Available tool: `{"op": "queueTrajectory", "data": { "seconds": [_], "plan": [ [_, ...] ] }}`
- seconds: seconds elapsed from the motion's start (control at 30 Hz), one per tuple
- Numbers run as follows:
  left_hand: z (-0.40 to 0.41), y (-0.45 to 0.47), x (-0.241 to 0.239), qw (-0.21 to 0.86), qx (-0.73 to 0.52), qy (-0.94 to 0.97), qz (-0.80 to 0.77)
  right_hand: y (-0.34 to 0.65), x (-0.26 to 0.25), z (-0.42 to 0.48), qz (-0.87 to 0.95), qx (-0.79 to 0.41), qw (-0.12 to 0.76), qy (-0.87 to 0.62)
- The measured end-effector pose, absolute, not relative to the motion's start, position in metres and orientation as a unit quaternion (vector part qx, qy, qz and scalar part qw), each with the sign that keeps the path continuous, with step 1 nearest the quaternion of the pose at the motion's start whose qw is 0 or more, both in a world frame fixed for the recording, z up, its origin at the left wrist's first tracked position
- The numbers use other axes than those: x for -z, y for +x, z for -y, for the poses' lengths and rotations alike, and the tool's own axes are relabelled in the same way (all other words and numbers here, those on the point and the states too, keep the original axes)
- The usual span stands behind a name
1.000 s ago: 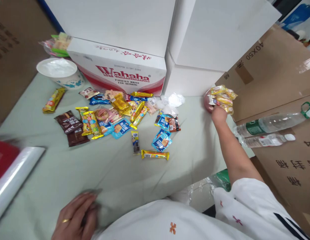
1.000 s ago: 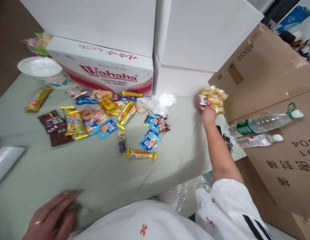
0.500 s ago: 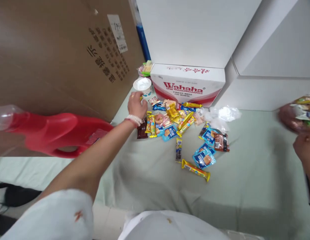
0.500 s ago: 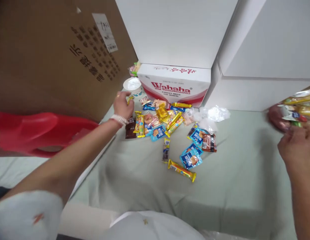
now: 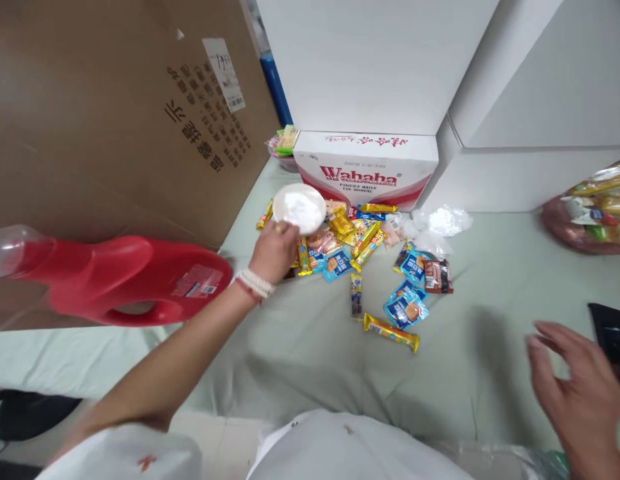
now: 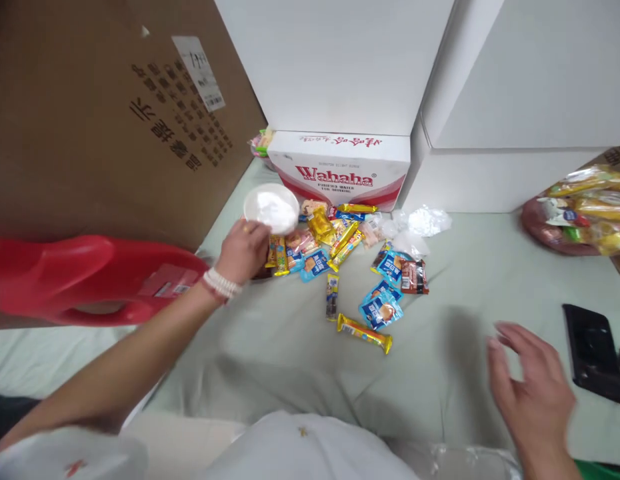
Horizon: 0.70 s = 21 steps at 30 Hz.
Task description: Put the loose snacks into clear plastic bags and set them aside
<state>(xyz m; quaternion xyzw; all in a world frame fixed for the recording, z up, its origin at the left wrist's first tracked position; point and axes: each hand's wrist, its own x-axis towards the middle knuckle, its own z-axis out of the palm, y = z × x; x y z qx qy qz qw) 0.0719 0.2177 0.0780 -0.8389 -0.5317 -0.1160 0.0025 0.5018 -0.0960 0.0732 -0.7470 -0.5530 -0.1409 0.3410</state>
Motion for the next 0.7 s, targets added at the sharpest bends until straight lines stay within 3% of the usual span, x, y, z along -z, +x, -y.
{"op": "queueTrajectory", "data": {
  "seconds": [0.1, 0.17, 0.3, 0.37, 0.6, 0.7],
  "plan": [
    [-0.125, 0.081, -0.082, 0.027, 0.16, -0.924, 0.345, 0.426, -0.107, 0.037, 0.708, 0.076, 0.369, -0.597],
    [-0.074, 0.09, -0.08, 0.017, 0.181, -0.946, 0.268, 0.38, -0.117, -0.001, 0.816, -0.013, 0.332, -0.473],
    [-0.013, 0.101, -0.058, -0.042, 0.17, -0.959, 0.221, 0.31, -0.11, -0.042, 0.899, -0.149, 0.035, -0.41],
    [-0.002, 0.099, -0.043, -0.071, 0.18, -0.951, 0.241, 0.287, -0.101, -0.043, 0.878, -0.161, -0.055, -0.446],
    [-0.001, 0.08, -0.016, -0.114, 0.244, -0.911, 0.312, 0.264, -0.094, -0.037, 0.828, -0.185, -0.151, -0.508],
    [-0.002, 0.078, -0.017, -0.128, 0.274, -0.891, 0.338, 0.282, -0.102, -0.033, 0.833, -0.229, -0.093, -0.495]
  ]
}}
